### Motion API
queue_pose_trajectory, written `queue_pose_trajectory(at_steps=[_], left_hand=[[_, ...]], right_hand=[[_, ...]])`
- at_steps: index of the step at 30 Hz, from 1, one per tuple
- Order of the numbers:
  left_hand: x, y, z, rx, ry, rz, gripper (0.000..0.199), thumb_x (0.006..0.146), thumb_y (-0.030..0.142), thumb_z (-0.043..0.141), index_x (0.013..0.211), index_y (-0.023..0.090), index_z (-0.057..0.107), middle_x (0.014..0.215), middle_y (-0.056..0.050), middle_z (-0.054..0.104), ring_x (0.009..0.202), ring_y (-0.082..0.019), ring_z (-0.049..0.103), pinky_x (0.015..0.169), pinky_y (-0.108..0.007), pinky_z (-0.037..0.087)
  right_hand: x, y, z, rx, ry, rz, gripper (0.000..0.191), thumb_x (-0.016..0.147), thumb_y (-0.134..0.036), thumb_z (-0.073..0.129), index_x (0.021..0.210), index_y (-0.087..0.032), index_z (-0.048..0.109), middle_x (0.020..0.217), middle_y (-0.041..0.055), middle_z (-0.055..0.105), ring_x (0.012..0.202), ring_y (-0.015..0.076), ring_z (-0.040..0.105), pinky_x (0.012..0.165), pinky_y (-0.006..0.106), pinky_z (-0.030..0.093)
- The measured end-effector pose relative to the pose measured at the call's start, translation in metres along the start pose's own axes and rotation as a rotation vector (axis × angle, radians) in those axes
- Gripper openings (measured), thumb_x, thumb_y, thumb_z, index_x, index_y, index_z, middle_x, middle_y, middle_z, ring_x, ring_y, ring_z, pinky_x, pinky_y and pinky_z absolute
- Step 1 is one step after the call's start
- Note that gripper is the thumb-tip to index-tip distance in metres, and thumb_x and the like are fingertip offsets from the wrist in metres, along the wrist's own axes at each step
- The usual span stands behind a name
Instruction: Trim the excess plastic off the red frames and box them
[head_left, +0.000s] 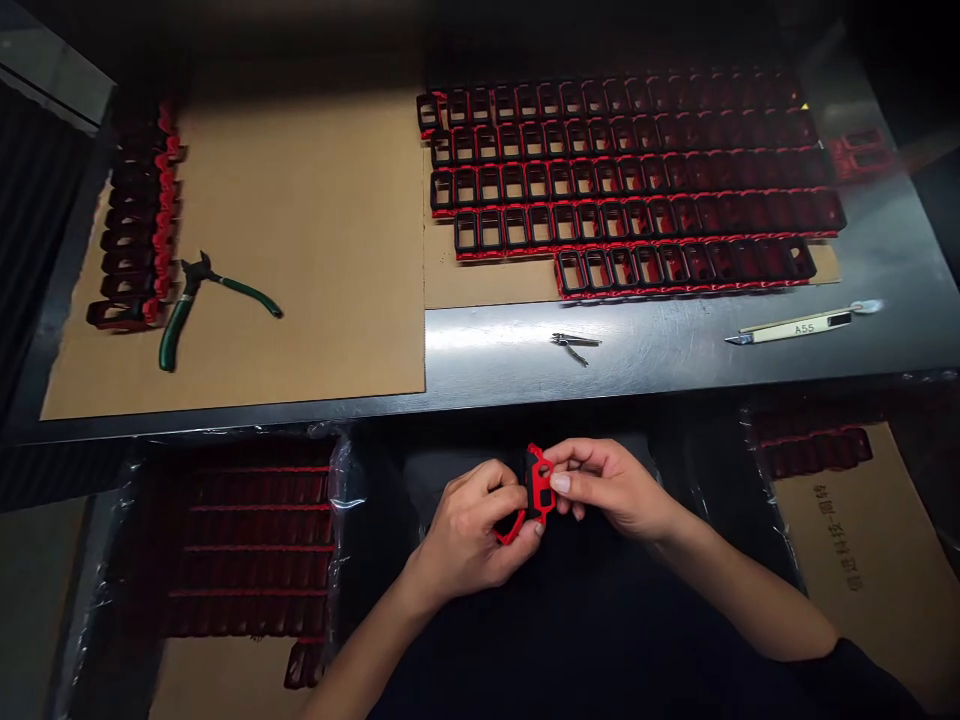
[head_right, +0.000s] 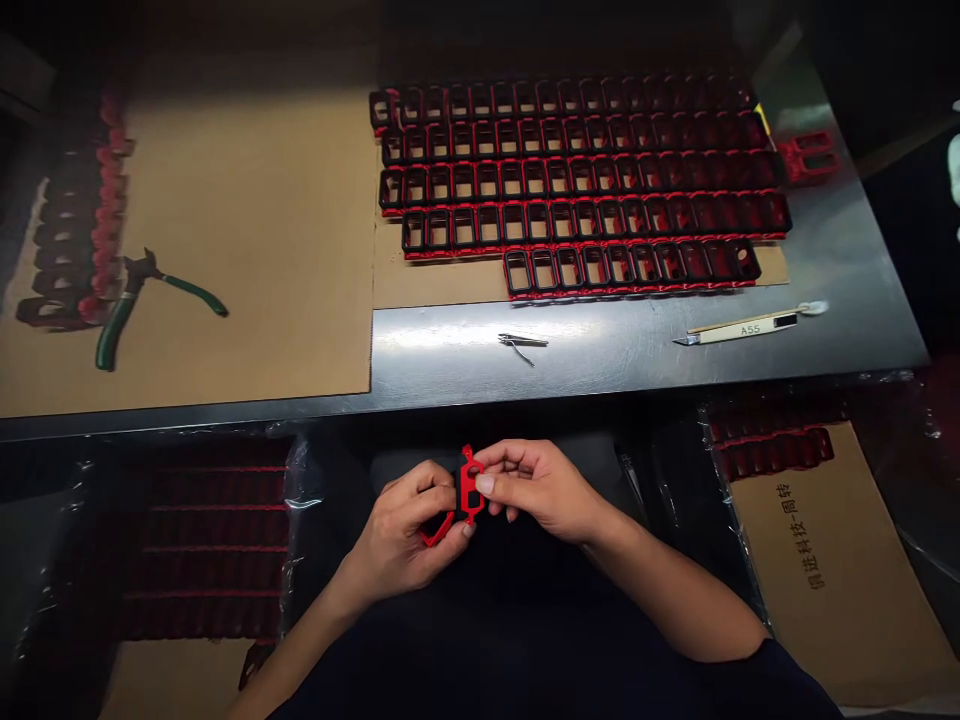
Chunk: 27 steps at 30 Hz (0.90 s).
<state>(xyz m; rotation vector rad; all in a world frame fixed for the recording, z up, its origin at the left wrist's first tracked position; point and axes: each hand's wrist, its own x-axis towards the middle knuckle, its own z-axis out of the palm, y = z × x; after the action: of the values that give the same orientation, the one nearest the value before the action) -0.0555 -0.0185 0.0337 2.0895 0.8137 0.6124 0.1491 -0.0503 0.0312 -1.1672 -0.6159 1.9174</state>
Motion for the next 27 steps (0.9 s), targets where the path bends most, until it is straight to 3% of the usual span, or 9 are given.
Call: queue_pose_trajectory(at_steps=[3,6,11,13,15,21,27], left_hand=[[0.001,0.0,-0.004,-0.054,-0.04,-0.018,0.01,0.087,0.023,0.063,0.09,0.016,0.07,0.07,-0.001,0.057,0.061,-0.013,0.053,0.058,-0.025,0.044],[-0.001,-0.004,-0.007,-0.161,0.027,-0.081,0.018,0.091,0.029,0.06,0.098,0.016,0.069,0.07,-0.002,0.06,0.063,-0.014,0.055,0.06,-0.027,0.047],[-0.005,-0.009,-0.002,-0.533,0.142,-0.464,0.03,0.097,0.043,0.053,0.104,0.016,0.065,0.075,-0.002,0.062,0.059,-0.012,0.06,0.055,-0.025,0.05],[-0.006,-0.008,0.002,-0.665,0.104,-0.571,0.038,0.094,0.05,0.057,0.109,0.016,0.063,0.078,-0.002,0.06,0.055,-0.01,0.056,0.051,-0.023,0.05],[-0.005,-0.005,0.003,-0.715,0.04,-0.591,0.043,0.092,0.051,0.06,0.116,0.016,0.061,0.085,-0.003,0.061,0.057,-0.01,0.055,0.052,-0.024,0.051],[-0.001,0.009,-0.001,-0.533,0.01,-0.539,0.049,0.082,0.033,0.069,0.127,0.019,0.057,0.099,-0.005,0.067,0.076,-0.014,0.062,0.072,-0.029,0.056],[0.005,0.016,-0.001,-0.311,0.015,-0.543,0.072,0.069,0.038,0.082,0.132,0.018,0.054,0.11,-0.009,0.069,0.083,-0.02,0.065,0.076,-0.036,0.059]], right_hand=[[-0.002,0.0,0.001,-0.056,0.03,-0.013,0.027,0.077,-0.039,0.084,0.087,-0.016,0.074,0.067,-0.0005,0.066,0.054,0.0079,0.058,0.049,0.018,0.046],[-0.006,-0.001,0.002,-0.104,0.059,-0.119,0.021,0.079,-0.035,0.082,0.085,-0.017,0.074,0.068,0.0002,0.067,0.056,0.0087,0.059,0.052,0.019,0.049],[-0.011,-0.001,0.002,-0.231,0.079,-0.333,0.009,0.084,-0.028,0.078,0.085,-0.019,0.076,0.078,0.0041,0.072,0.064,0.013,0.066,0.058,0.024,0.055],[-0.011,-0.001,0.001,-0.336,0.082,-0.434,0.004,0.085,-0.024,0.077,0.087,-0.021,0.078,0.08,0.0048,0.074,0.068,0.0148,0.069,0.063,0.026,0.057],[-0.01,0.0,-0.001,-0.439,0.075,-0.545,0.007,0.085,-0.019,0.076,0.09,-0.022,0.078,0.082,0.0049,0.076,0.074,0.0161,0.071,0.068,0.027,0.059],[-0.008,0.005,-0.004,-0.584,0.046,-0.674,0.017,0.086,-0.01,0.072,0.095,-0.024,0.078,0.089,0.0056,0.076,0.08,0.0172,0.073,0.073,0.028,0.061],[-0.005,0.009,-0.006,-0.72,0.002,-0.775,0.025,0.086,-0.005,0.067,0.1,-0.024,0.077,0.098,0.0072,0.077,0.087,0.0187,0.074,0.076,0.029,0.062]])
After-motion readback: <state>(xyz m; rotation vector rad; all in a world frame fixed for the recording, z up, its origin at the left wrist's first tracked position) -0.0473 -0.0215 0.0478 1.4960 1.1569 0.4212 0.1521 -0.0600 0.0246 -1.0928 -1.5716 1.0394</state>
